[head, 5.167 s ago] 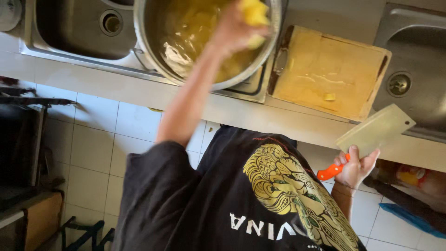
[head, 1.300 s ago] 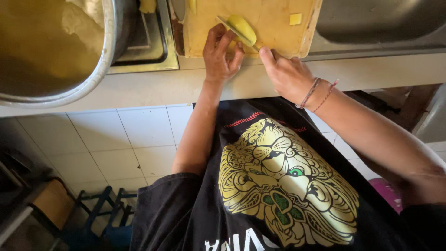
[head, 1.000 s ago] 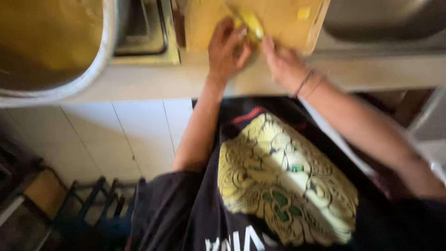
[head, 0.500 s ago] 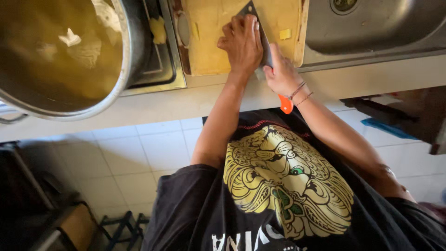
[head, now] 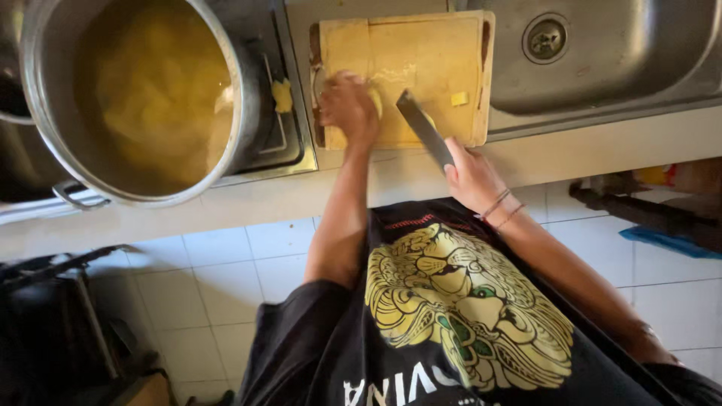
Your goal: The person slices a peeled potato into smaller pieces using a cleaver on a wooden cutting board and then places the sliced pieces into a large pot of water.
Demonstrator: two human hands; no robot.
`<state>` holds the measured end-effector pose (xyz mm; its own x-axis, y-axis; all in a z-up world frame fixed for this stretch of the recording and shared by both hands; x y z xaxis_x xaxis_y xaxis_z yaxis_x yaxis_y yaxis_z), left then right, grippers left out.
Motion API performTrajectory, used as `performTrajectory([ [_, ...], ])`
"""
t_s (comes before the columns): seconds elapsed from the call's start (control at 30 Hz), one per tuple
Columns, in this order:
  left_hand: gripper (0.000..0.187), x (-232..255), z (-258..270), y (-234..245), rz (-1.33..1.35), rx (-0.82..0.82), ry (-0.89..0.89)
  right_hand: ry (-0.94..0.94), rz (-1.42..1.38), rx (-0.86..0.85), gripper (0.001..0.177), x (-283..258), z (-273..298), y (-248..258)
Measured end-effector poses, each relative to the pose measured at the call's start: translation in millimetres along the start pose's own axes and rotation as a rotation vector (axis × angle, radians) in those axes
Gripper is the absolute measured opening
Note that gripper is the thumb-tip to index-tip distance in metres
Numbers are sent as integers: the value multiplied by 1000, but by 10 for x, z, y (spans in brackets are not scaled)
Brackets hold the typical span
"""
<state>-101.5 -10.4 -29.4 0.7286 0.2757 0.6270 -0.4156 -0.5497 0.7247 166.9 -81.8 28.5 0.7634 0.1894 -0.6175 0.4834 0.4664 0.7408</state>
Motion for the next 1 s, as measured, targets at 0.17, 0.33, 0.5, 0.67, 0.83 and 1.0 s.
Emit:
performTrajectory([
  [0.17, 38, 816, 105, 87, 214, -160, -330, 156, 257, 8, 44, -404, -118, 175],
  [0.33, 54, 1521, 474, -281, 70, -565, -544, 355, 344, 65, 37, -523, -164, 129],
  [0.5, 39, 1419, 590, -535, -47, -423, -595, 66, 336, -22, 51, -283, -6, -40],
  [0.67, 43, 1235, 319, -711, -165, -320, -671, 258, 422, 58, 63, -461, 318, 61],
  [0.83, 63, 978, -125, -387, -158, -502, -381, -16, 192, 45, 58, 63, 855, 522],
  [1.0, 88, 971, 265, -234, -322, -644, -368, -17, 34, 166, 44, 319, 693, 558],
])
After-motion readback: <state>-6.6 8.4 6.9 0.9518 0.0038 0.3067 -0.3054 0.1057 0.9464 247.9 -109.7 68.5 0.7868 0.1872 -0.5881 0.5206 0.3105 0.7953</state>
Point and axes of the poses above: each hand's wrist, its own z-axis away from the middle knuckle, its own y-axis out of the back of the hand, x = y × z, the point moved 10 cm from there along -z, towards the middle knuckle, and after that the axes turned 1 degree about z, right-handed, at the moved point
